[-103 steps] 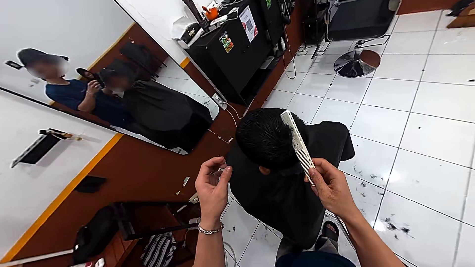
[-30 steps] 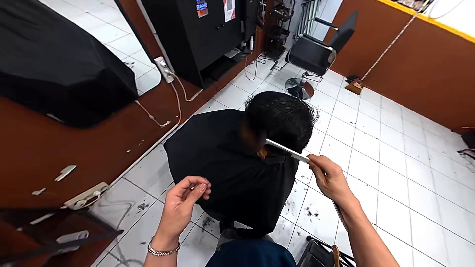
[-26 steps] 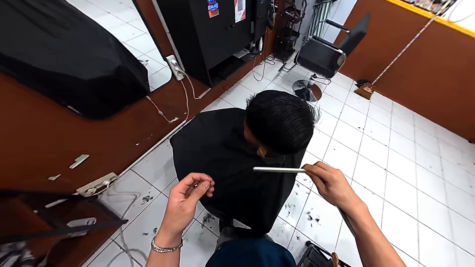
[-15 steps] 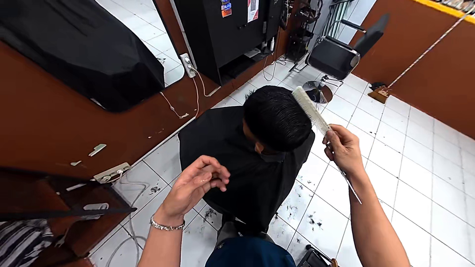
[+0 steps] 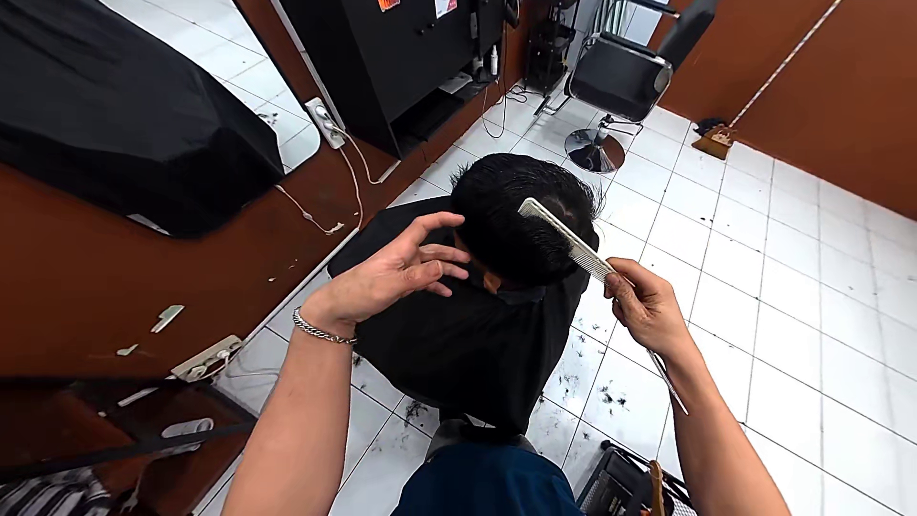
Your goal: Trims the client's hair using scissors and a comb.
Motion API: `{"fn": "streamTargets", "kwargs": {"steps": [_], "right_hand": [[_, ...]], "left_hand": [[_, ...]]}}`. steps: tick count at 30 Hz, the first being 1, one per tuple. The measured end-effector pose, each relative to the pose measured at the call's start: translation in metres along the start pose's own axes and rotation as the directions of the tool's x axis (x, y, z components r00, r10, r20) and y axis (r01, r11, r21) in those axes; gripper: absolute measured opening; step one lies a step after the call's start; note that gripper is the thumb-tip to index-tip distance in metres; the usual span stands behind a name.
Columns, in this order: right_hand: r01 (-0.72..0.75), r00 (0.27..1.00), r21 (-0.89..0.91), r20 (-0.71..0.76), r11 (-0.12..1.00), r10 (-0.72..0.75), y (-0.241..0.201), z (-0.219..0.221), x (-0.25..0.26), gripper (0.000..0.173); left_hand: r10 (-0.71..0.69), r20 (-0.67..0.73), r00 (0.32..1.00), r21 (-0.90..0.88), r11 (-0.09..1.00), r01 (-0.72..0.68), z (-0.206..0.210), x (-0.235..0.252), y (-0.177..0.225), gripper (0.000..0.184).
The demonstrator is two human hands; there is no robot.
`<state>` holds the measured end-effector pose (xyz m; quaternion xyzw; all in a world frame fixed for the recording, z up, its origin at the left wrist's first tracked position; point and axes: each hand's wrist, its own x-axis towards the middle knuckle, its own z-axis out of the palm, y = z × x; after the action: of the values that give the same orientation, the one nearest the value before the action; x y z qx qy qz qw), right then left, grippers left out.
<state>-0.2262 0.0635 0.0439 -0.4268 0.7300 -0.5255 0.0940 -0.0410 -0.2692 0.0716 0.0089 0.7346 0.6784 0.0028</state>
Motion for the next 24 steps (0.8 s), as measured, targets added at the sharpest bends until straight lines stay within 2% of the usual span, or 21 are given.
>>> {"fn": "streamTargets", "kwargs": {"steps": [6, 8, 12, 17, 19, 21, 22, 24], "right_hand": [[0.188, 0.982, -0.242, 0.031, 0.952, -0.186, 0.005, 0.006, -0.005, 0.024], [0.221, 0.975, -0.313, 0.060, 0.924, -0.213, 0.011, 0.010, -0.007, 0.026], [0.212, 0.977, -0.276, 0.093, 0.937, -0.194, 0.008, 0.012, -0.010, 0.024], [0.267, 0.938, -0.186, 0.275, 0.946, -0.210, -0.017, 0.002, -0.017, 0.024], [0.163, 0.974, -0.088, 0.175, 0.983, -0.146, -0.026, -0.007, -0.015, 0.024], [0.030, 0.999, 0.035, -0.046, 0.999, -0.029, -0.024, -0.017, -0.003, 0.024], [0.006, 0.993, 0.109, -0.117, 0.994, 0.007, -0.016, -0.020, 0.006, 0.024], [0.018, 0.986, 0.244, -0.164, 0.970, 0.023, 0.004, -0.019, 0.025, 0.023]], "left_hand": [[0.014, 0.046, 0.999, 0.160, 0.987, -0.021, 0.001, 0.008, 0.012, 0.077], [0.035, 0.087, 0.996, 0.133, 0.990, -0.046, -0.004, 0.012, 0.009, 0.082], [0.011, 0.110, 0.994, 0.189, 0.982, -0.032, -0.003, 0.010, 0.011, 0.080], [0.058, 0.146, 0.988, 0.155, 0.985, -0.081, -0.010, 0.003, 0.012, 0.069], [0.055, 0.122, 0.991, 0.136, 0.988, -0.072, -0.013, 0.002, 0.010, 0.062], [0.041, 0.109, 0.993, 0.107, 0.993, -0.053, -0.014, 0.002, 0.008, 0.060], [0.038, 0.107, 0.993, 0.093, 0.994, -0.048, -0.013, 0.002, 0.008, 0.061], [0.029, 0.119, 0.992, 0.086, 0.996, -0.040, -0.009, 0.005, 0.008, 0.061]]}}
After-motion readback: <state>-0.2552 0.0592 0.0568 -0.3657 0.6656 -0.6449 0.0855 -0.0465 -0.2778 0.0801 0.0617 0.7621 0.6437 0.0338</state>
